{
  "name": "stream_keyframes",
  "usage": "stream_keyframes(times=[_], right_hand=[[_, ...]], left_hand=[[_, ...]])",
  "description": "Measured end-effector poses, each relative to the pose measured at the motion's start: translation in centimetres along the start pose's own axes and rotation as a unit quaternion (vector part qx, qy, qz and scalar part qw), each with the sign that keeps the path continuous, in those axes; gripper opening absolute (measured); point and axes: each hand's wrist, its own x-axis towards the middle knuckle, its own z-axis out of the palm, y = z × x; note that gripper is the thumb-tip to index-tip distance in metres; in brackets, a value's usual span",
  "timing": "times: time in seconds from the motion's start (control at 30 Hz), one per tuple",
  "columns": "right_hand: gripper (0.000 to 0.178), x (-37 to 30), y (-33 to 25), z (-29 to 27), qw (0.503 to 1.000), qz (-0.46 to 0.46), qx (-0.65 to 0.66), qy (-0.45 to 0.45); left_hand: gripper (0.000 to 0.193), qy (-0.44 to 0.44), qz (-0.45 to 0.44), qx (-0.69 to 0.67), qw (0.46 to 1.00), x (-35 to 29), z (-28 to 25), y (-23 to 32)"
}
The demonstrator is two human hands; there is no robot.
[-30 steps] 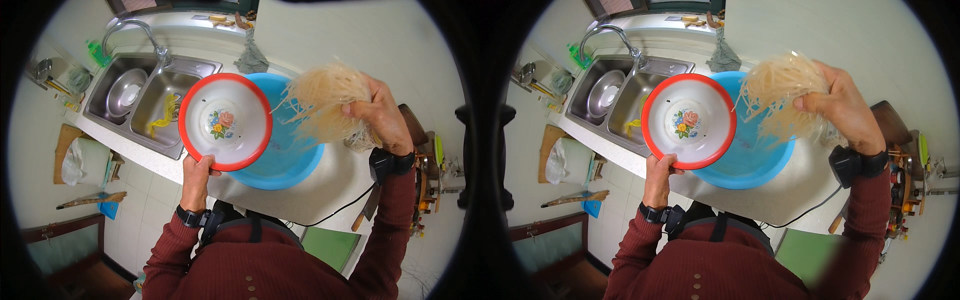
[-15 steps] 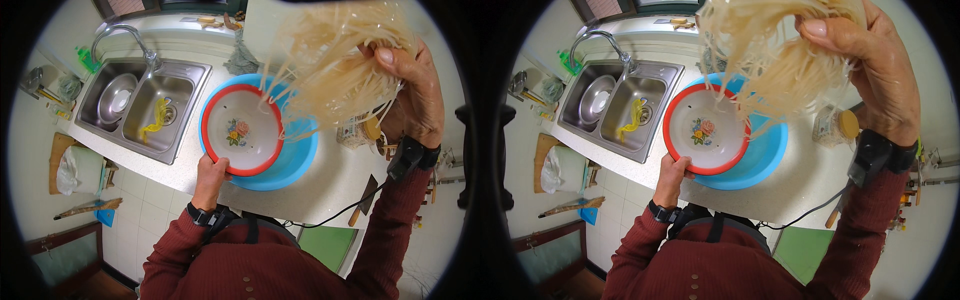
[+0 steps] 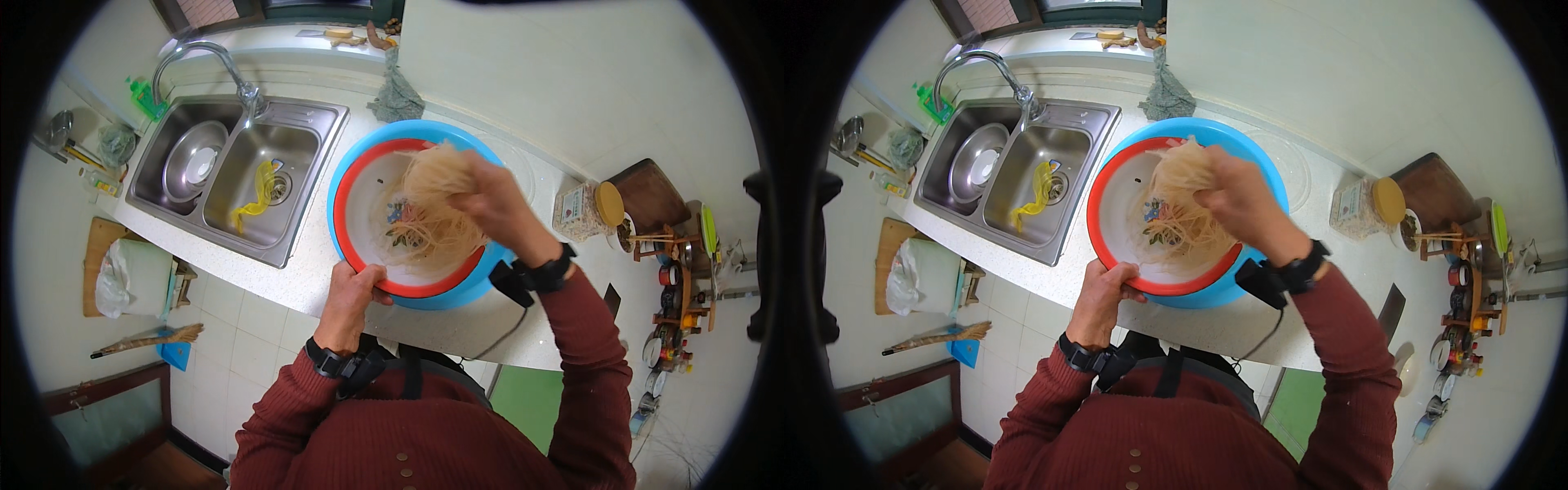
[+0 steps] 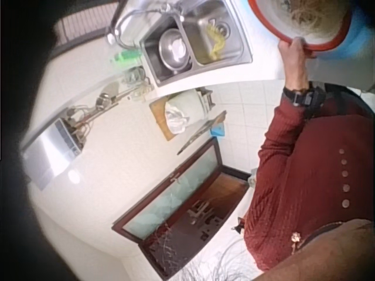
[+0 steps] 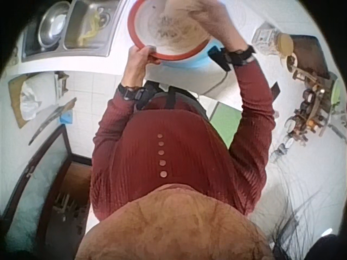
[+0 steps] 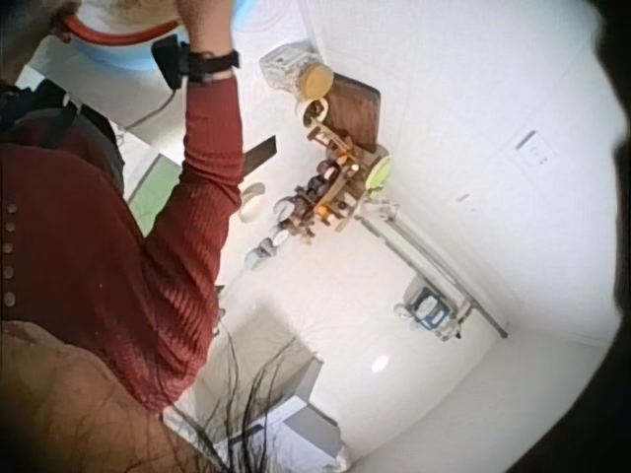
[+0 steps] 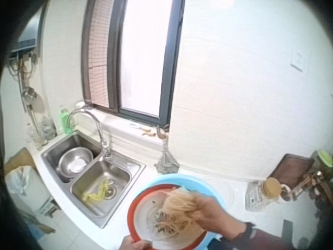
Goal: The person folds a pair of black trousers on a sofa, then moves to the kitchen. They wash noodles in a blue basin, transfer them to a red-rimmed bowl, and drain the water into the sink.
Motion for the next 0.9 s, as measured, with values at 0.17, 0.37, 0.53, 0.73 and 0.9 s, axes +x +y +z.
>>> stream_keyframes(times=[0.17,0.37,0.53,0.73,0.9], right_hand=[[0.048,-3.3,0.8,5.9,0.938,-0.155,-0.301,-0.069],[0.054,-7.6,1.2,2.7,0.964,-0.162,-0.212,0.019],[0.052,-8.5,4.8,1.8,0.973,0.166,0.134,0.086],[0.056,-7.4,8.1,5.2,0.880,0.225,0.392,0.144],[0.058,-7.5,8.4,5.8,0.960,0.018,-0.139,0.244]], left_hand=[[0.025,0.006,-0.016,-0.009,1.000,0.0,0.3,-0.8],[0.025,0.048,-0.018,-0.011,0.999,0.0,-1.1,-1.0],[0.027,0.068,0.022,-0.042,0.997,-0.1,-0.6,-1.1],[0.028,0.048,0.005,-0.023,0.999,-0.3,0.3,-1.2],[0.028,0.038,0.000,-0.031,0.999,0.0,1.4,-1.8]])
